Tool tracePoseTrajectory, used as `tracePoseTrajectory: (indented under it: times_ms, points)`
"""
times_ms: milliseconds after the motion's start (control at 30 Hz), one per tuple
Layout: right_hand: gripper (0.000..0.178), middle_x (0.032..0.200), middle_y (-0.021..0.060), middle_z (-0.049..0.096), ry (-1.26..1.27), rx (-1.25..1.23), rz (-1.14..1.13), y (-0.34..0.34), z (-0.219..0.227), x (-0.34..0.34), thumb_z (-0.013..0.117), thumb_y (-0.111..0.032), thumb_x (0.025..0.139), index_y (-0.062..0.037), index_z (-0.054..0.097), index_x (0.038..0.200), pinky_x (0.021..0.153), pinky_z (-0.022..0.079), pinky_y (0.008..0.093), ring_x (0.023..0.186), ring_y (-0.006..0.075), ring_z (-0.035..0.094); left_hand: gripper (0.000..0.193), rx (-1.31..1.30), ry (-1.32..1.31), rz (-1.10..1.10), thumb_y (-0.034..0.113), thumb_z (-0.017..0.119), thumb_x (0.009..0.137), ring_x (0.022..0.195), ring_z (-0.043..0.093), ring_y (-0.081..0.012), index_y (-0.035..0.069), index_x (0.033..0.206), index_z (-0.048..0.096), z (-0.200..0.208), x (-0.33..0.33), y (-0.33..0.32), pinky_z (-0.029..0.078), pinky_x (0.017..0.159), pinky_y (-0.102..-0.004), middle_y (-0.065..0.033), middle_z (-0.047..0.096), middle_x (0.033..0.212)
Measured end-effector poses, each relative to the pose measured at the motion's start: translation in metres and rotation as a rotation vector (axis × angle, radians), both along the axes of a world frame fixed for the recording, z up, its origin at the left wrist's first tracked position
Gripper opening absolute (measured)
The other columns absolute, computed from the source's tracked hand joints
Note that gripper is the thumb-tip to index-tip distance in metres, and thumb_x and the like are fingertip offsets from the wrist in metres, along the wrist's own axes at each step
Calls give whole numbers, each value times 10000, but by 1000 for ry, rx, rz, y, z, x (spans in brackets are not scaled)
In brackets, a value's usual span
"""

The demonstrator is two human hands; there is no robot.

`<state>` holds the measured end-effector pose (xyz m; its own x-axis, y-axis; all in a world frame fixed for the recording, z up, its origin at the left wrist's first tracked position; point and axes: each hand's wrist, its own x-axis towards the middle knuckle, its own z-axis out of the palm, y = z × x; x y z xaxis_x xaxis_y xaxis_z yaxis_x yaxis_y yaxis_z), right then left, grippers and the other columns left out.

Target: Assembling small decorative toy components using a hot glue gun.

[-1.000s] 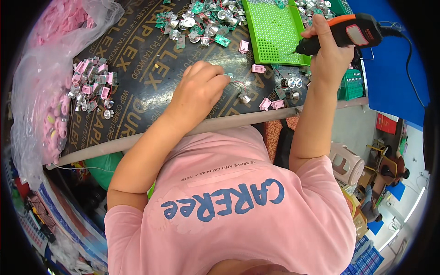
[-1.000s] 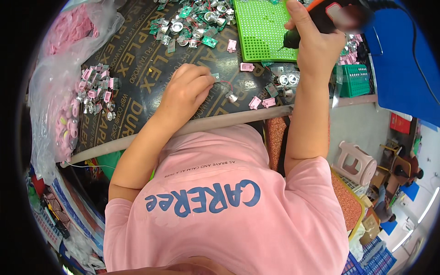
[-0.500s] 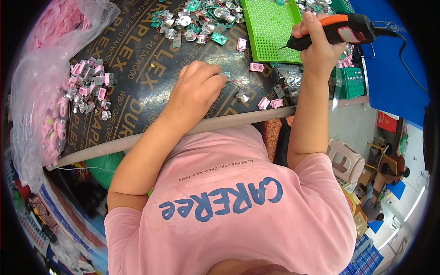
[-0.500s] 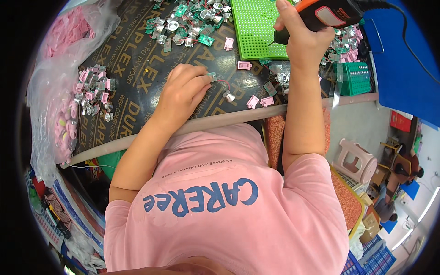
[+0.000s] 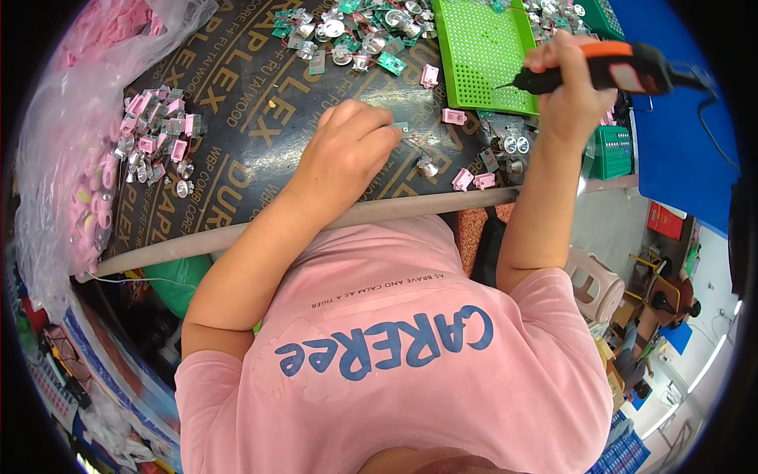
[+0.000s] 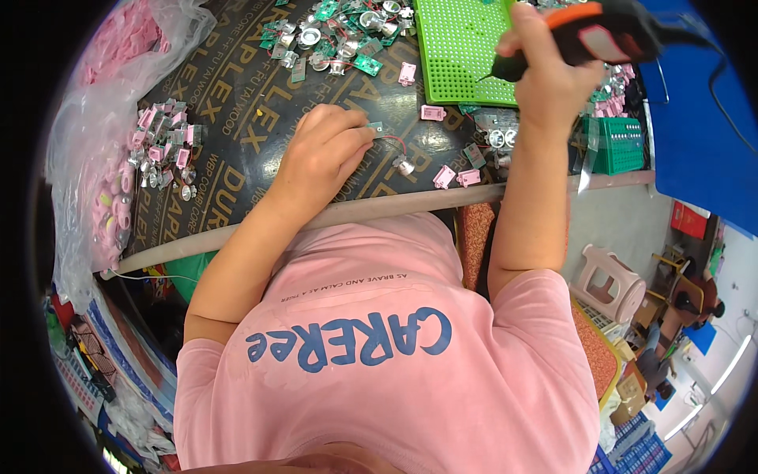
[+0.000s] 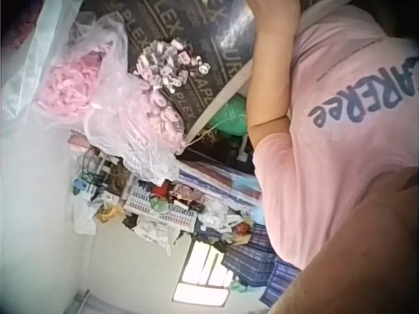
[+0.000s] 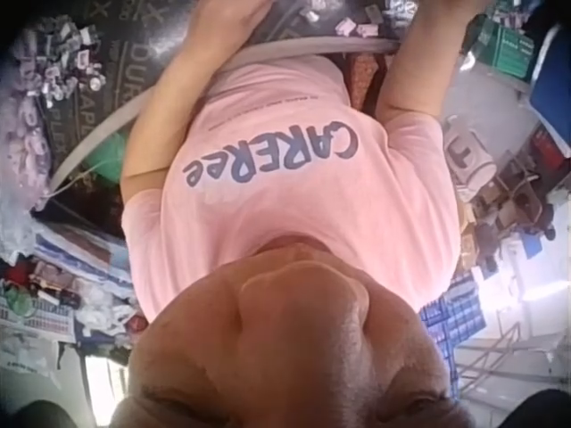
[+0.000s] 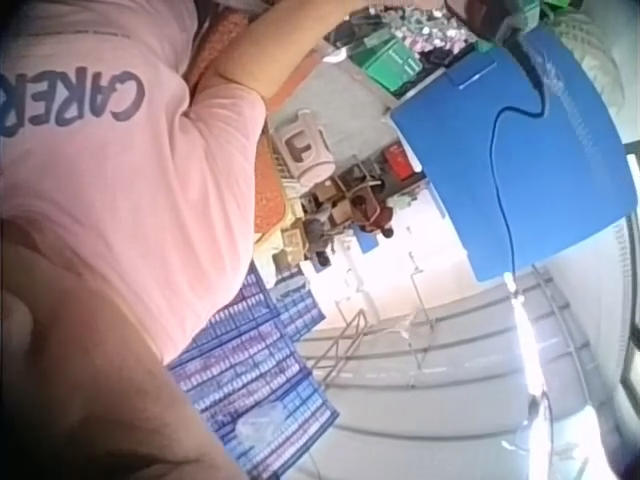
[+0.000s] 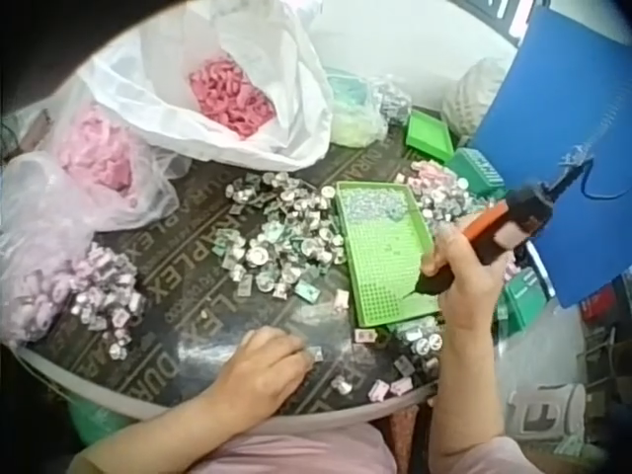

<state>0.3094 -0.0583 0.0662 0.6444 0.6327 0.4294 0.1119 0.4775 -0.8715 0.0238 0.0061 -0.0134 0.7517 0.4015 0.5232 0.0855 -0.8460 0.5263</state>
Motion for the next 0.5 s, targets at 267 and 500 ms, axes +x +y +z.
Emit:
tracePoseTrajectory:
  times_ms: [267, 500]
  points:
    - [159, 773, 41, 535, 116, 3, 460, -7, 27, -40, 558, -213, 1033, -92, 570, 932, 718, 481, 428, 698, 209, 542, 276, 23, -41, -9, 12, 834, 784, 1001, 660, -309, 51, 1035, 726, -1, 3, 0, 533, 853, -431, -90, 706, 1095]
    - [100, 738, 95, 598, 80, -51, 512, 15, 4, -94, 626, -23, 971, -42, 528, 967, 662, 524, 406, 613, 199, 577, 290, 3, -30, -9, 13, 824, 779, 1012, 656, -315, 52, 1050, 728, 1, 1, -1, 529, 858, -443, -85, 705, 1115]
